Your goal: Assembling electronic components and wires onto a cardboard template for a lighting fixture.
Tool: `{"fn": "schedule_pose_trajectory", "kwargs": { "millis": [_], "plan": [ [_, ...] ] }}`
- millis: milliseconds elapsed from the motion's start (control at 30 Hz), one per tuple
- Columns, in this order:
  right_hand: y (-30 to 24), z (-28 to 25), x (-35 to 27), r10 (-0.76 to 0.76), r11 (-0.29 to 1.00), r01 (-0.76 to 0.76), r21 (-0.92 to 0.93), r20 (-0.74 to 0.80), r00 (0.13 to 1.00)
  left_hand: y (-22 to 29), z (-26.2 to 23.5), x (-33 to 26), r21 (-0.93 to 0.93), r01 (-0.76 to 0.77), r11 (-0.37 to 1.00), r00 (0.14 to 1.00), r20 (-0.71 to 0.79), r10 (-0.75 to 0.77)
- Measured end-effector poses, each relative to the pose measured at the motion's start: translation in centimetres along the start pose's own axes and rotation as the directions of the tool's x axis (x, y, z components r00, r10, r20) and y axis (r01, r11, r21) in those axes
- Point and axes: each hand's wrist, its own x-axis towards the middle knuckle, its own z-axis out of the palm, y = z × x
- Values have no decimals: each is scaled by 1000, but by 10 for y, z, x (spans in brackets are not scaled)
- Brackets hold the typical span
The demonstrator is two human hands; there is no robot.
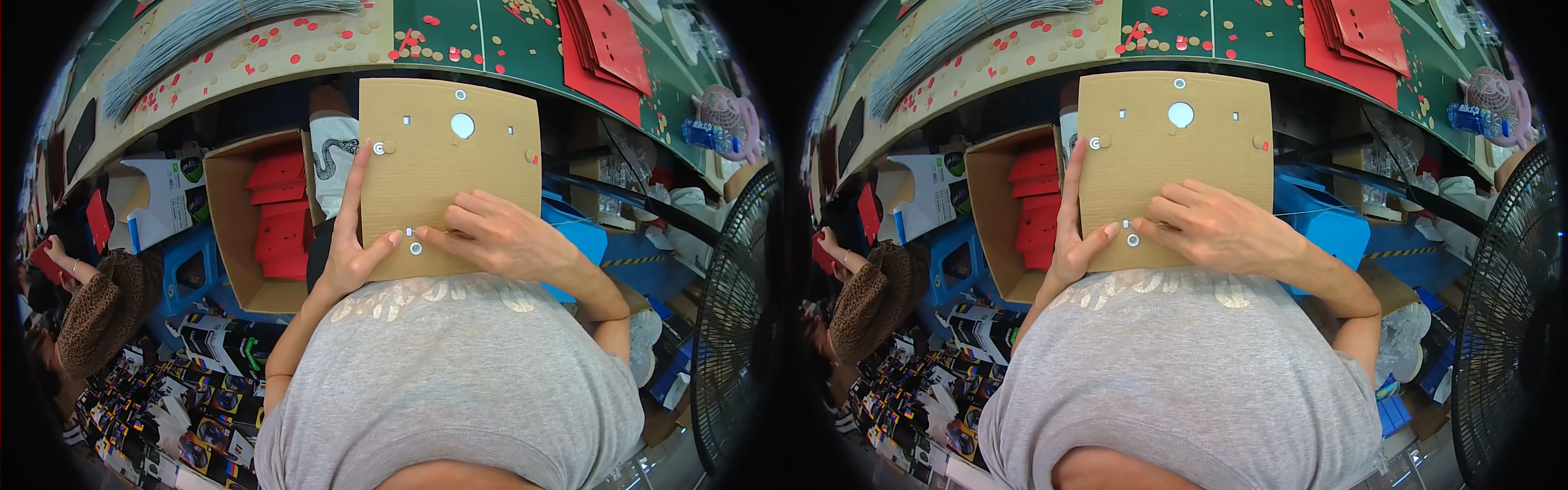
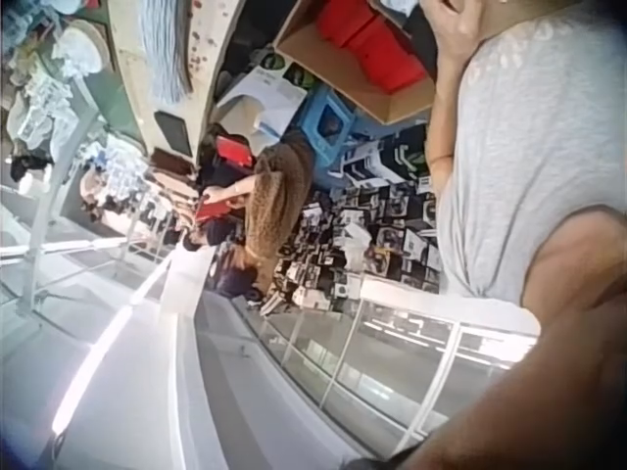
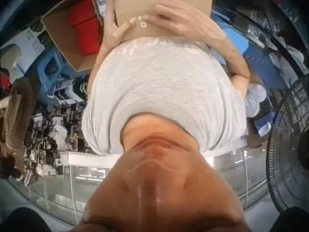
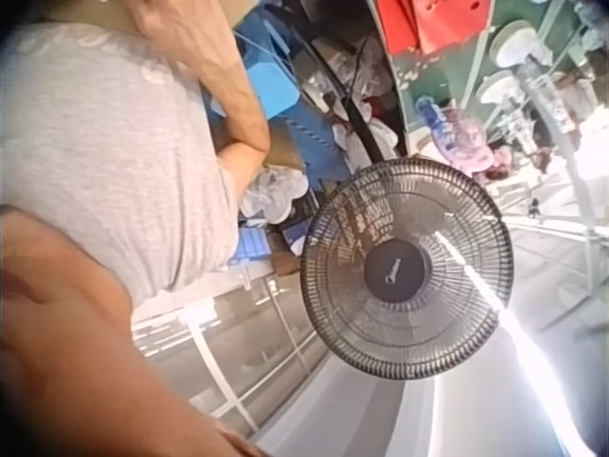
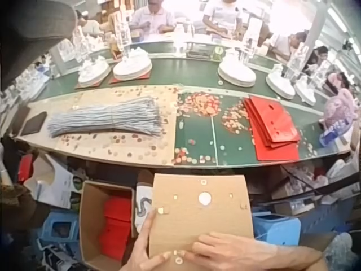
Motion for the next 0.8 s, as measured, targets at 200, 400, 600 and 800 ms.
{"fn": "schedule_pose_trajectory", "kwargs": {
  "millis": [200, 400, 600, 800],
  "plan": [
    [-2, -8, 2, -7, 998, 12, -60, 73, 997, 0, 1, -1, 1, -5, 1000, 1000, 15, 5],
    [-6, 1, 5, -33, 994, 38, -106, 51, 998, -3, 0, -2, 1, -11, 1000, 1000, 8, 11],
    [-4, 14, -1, -62, 998, 55, -44, -163, 985, -3, 4, -4, 31, -27, 999, 1000, 3, 27],
    [-5, 24, 4, -122, 988, 97, -117, -223, 967, -10, 5, -8, -25, -27, 999, 999, -22, 27]
  ]
}}
